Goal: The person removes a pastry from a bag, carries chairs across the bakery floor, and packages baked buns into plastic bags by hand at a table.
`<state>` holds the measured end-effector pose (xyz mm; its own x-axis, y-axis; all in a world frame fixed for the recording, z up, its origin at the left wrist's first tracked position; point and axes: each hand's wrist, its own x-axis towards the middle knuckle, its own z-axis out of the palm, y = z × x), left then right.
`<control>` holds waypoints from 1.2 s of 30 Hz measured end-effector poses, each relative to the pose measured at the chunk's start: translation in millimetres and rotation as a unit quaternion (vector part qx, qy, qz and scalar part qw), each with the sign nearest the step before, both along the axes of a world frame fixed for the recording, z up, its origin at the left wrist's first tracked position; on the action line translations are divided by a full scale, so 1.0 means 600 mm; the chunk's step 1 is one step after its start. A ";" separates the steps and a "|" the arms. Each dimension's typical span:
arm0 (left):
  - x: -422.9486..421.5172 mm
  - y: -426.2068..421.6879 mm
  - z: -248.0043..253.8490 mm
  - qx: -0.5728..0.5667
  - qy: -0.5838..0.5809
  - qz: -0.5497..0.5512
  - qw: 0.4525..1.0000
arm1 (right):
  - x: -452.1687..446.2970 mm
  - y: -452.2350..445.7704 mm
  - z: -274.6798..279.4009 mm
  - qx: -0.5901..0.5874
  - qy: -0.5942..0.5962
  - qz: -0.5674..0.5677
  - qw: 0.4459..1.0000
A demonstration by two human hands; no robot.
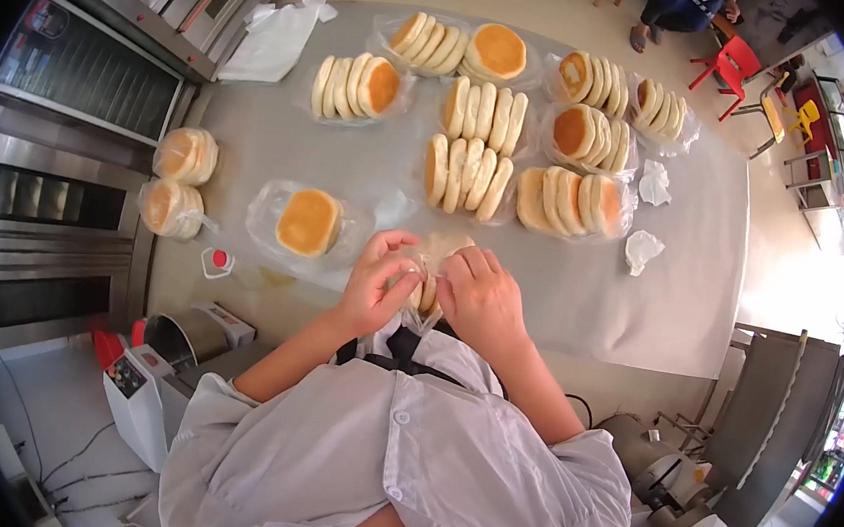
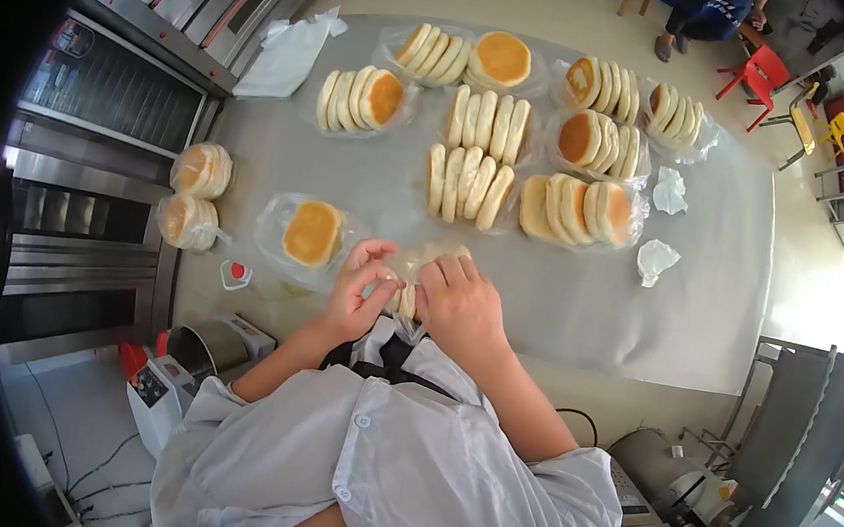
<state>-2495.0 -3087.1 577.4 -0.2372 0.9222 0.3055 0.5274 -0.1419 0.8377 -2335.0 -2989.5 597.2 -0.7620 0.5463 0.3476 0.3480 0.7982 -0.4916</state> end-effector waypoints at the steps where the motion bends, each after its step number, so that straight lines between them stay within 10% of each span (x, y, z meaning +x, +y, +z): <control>1: 0.012 -0.002 -0.006 0.042 -0.004 -0.001 0.999 | 0.010 -0.001 0.004 -0.002 -0.001 0.005 1.000; 6: 0.032 -0.009 -0.005 -0.103 -0.102 -0.042 0.988 | 0.019 -0.017 0.008 0.001 -0.045 0.031 0.999; 11: -0.003 0.003 -0.057 -0.198 0.075 -0.203 0.956 | -0.009 -0.037 -0.001 0.042 -0.007 0.119 0.992; 21: -0.069 0.020 -0.037 -0.240 0.045 -0.164 0.956 | -0.040 -0.028 -0.075 -0.008 0.064 -0.036 0.997; 23: -0.086 0.031 -0.059 -0.342 -0.306 -0.157 0.874 | -0.038 -0.038 -0.071 0.002 0.062 -0.032 0.998; 27: -0.113 0.033 -0.054 -0.276 -0.295 -0.257 0.878 | -0.046 -0.071 -0.096 0.038 0.069 0.066 0.995; 29: -0.112 0.039 -0.035 -0.174 0.147 -0.266 0.937 | -0.057 -0.066 -0.104 -0.036 0.114 -0.009 0.993; 36: -0.116 0.033 -0.055 0.083 0.404 -0.260 0.873 | -0.080 -0.005 -0.132 -0.056 -0.137 0.005 0.989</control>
<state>-2564.6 -3067.3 544.3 0.5557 0.7675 0.3196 0.7644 -0.6229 0.1666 -2382.9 -2992.4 518.3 -0.8251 0.5612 0.0651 0.4725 0.7486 -0.4651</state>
